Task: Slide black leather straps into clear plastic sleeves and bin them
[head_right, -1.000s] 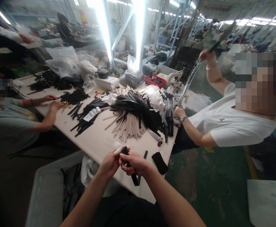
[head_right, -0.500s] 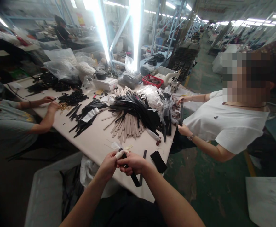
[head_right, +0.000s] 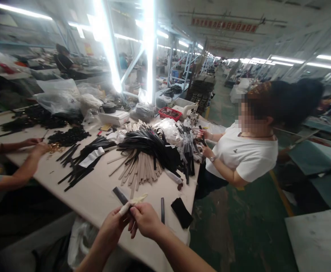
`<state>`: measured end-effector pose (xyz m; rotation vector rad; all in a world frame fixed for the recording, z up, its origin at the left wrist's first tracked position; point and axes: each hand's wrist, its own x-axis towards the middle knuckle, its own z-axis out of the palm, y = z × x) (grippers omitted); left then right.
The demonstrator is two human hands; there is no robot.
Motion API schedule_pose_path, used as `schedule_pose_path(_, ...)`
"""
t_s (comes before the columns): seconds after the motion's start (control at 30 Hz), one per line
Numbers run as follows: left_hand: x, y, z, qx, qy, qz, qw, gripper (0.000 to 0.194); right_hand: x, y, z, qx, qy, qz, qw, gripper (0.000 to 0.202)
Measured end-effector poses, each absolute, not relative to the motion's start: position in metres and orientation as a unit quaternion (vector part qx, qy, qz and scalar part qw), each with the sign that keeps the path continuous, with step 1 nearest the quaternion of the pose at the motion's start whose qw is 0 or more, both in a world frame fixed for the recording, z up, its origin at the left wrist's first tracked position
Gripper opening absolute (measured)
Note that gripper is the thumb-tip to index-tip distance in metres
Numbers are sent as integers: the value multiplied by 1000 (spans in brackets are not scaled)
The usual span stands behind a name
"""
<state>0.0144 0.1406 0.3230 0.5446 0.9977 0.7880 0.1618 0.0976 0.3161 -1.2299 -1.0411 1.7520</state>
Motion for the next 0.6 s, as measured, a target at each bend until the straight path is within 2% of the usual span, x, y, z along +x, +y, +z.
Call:
schedule_pose_path(0.17,3,158,329,203,511,460,697,32,158,85,308,-486,-395,698,347,30)
schedule_pose_path(0.37,23,136,314,258,458,351,775,36,151,96,301,-488,-345,697,397,33)
schedule_pose_path(0.53,22,138,306,219,471,416,746,33,155,86,297,-477,-336,716,383,45)
schedule_pose_path(0.6,23,134,299,208,472,404,755,33,154,84,294,-505,-338,698,379,47)
